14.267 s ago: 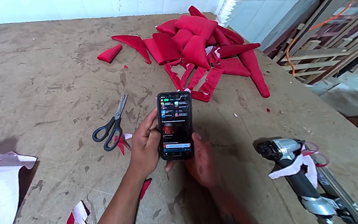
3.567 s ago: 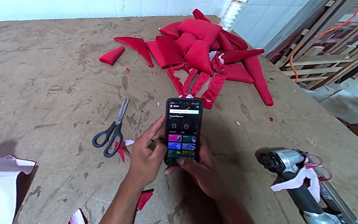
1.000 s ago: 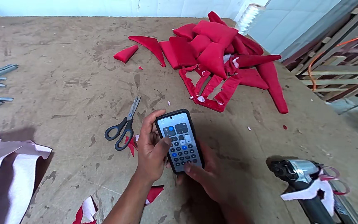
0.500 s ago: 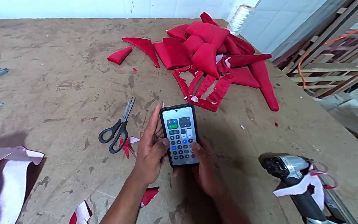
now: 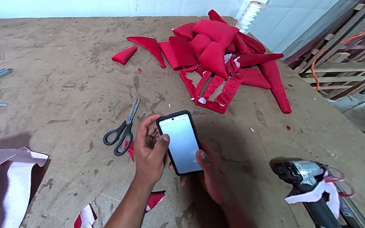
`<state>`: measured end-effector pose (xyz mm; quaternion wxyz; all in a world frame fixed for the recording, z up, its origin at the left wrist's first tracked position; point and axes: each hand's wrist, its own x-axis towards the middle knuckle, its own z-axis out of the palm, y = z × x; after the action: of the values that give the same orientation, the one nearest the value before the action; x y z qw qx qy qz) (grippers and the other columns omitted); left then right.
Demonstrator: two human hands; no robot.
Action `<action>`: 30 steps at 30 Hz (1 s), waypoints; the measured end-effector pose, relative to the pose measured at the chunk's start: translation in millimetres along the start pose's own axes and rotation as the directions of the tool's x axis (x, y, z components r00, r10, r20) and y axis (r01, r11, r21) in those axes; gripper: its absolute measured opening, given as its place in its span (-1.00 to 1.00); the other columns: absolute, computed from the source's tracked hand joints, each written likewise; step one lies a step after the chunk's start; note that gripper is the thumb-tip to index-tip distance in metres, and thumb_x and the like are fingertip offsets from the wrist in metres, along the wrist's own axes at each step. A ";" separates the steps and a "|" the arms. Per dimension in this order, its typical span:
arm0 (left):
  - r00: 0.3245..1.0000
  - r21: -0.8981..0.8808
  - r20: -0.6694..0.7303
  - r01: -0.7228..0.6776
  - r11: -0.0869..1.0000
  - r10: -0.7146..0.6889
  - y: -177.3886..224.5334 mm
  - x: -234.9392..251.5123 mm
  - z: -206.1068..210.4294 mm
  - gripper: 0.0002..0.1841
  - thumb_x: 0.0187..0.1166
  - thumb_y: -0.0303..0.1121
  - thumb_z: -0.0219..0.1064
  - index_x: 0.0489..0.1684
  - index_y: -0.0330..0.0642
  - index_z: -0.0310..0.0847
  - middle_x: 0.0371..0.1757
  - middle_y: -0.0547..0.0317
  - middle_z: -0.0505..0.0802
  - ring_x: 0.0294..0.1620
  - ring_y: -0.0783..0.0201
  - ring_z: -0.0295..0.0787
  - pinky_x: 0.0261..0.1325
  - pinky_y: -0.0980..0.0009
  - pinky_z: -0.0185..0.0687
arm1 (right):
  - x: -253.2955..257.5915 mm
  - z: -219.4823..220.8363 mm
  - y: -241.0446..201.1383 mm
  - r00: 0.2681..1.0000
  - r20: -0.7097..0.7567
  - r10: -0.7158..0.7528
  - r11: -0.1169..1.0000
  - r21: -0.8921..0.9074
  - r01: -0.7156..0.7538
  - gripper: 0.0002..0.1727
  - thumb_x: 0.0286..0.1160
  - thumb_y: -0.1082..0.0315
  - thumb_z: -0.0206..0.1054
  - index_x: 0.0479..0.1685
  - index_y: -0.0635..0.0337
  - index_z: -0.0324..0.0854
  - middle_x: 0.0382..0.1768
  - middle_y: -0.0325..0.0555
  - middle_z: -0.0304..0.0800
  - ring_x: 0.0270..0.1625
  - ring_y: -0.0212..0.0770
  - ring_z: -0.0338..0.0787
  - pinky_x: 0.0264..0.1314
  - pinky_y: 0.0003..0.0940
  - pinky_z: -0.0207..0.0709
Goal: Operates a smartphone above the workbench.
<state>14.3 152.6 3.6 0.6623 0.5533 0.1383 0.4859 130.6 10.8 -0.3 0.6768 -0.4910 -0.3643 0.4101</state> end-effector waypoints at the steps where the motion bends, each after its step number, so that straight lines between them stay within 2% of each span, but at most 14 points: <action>1: 1.000 0.004 -0.024 -0.011 1.000 0.011 -0.4 0.4 -0.3 -0.52 0.59 -0.43 0.30 0.52 -0.08 0.44 -0.06 0.02 0.82 -0.12 0.26 0.83 -0.04 0.37 0.81 | -0.1 0.8 -1.1 1.000 0.003 0.014 1.000 -0.005 -0.014 -0.29 0.70 -0.25 0.10 0.51 0.18 0.37 0.10 0.14 0.82 -0.06 0.07 0.94 -0.43 -0.15 0.89; 6: 0.995 0.003 -0.083 -0.051 0.999 0.051 0.1 1.8 -0.7 -0.63 0.62 -0.43 0.27 0.38 -0.09 0.51 -0.13 0.11 0.80 -0.13 0.32 0.81 -0.02 0.41 0.79 | 0.2 1.8 -1.0 0.999 0.017 0.039 0.999 0.003 -0.039 -0.25 0.65 -0.29 0.13 0.49 0.19 0.37 0.10 0.13 0.83 -0.07 0.06 0.94 -0.44 -0.15 0.88; 9: 0.992 0.008 -0.104 -0.070 0.998 0.071 -1.0 3.0 -0.7 -0.70 0.69 -0.37 0.20 0.34 -0.11 0.56 -0.21 0.16 0.78 -0.21 0.37 0.77 -0.08 0.45 0.76 | 0.2 1.2 -0.5 0.999 0.026 0.028 1.000 0.006 -0.028 -0.26 0.67 -0.28 0.11 0.48 0.21 0.39 0.09 0.14 0.83 -0.07 0.07 0.94 -0.45 -0.15 0.88; 12: 0.988 0.027 -0.139 -0.066 0.997 0.070 -0.9 3.6 0.5 -0.73 0.70 -0.41 0.18 0.29 -0.14 0.57 -0.27 0.17 0.78 -0.27 0.38 0.76 -0.14 0.47 0.76 | -0.1 0.8 -1.3 0.999 0.028 0.040 0.999 -0.014 -0.040 -0.24 0.66 -0.30 0.10 0.48 0.22 0.37 0.09 0.14 0.83 -0.06 0.08 0.94 -0.45 -0.14 0.88; 16: 0.992 -0.020 -0.112 -0.062 0.998 0.059 -3.0 2.0 -2.0 -0.69 0.77 -0.21 0.14 0.32 -0.12 0.57 -0.11 0.13 0.79 -0.11 0.33 0.78 -0.01 0.39 0.77 | -1.6 0.4 -1.9 0.999 0.024 0.037 0.999 -0.030 -0.037 -0.21 0.68 -0.32 0.06 0.52 0.24 0.34 0.11 0.16 0.82 -0.05 0.09 0.93 -0.42 -0.13 0.88; 19: 0.993 -0.036 -0.099 -0.067 0.997 0.063 -3.9 2.0 -2.8 -0.66 0.77 -0.16 0.12 0.34 -0.10 0.57 -0.07 0.15 0.78 -0.08 0.33 0.77 0.04 0.38 0.76 | -1.8 0.3 -1.9 0.999 0.021 0.027 0.999 -0.030 -0.027 -0.21 0.67 -0.32 0.06 0.48 0.26 0.37 0.09 0.17 0.82 -0.07 0.10 0.94 -0.44 -0.13 0.88; 23: 0.994 -0.052 -0.086 -0.065 0.997 0.060 -4.0 1.4 -3.1 -0.66 0.75 -0.22 0.11 0.36 -0.11 0.56 -0.07 0.13 0.79 -0.06 0.32 0.77 0.05 0.36 0.76 | -1.6 0.3 -2.0 0.999 0.014 0.034 0.999 -0.039 -0.034 -0.18 0.64 -0.36 0.06 0.50 0.24 0.37 0.10 0.18 0.82 -0.06 0.12 0.93 -0.44 -0.12 0.88; 26: 0.996 -0.057 -0.077 -0.057 0.997 0.053 -2.5 1.7 -2.3 -0.66 0.68 -0.36 0.11 0.36 -0.10 0.55 -0.12 0.17 0.79 -0.09 0.36 0.77 0.04 0.39 0.75 | -1.9 0.2 -0.1 1.000 0.015 0.020 0.999 -0.048 -0.019 -0.20 0.65 -0.36 0.05 0.49 0.21 0.38 0.09 0.18 0.83 -0.08 0.11 0.94 -0.45 -0.14 0.88; 30: 0.996 -0.048 -0.077 -0.048 0.998 0.045 -1.3 1.5 -1.7 -0.62 0.59 -0.48 0.12 0.38 -0.13 0.53 -0.10 0.12 0.81 -0.09 0.34 0.79 0.03 0.38 0.77 | -2.6 1.3 0.4 1.000 0.007 0.028 0.999 -0.027 -0.028 -0.19 0.63 -0.37 0.07 0.51 0.18 0.37 0.07 0.20 0.84 -0.10 0.12 0.94 -0.46 -0.13 0.87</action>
<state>14.5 154.9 2.4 0.6586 0.5211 0.1382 0.5250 128.3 9.0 -0.6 0.6628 -0.5037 -0.3654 0.4165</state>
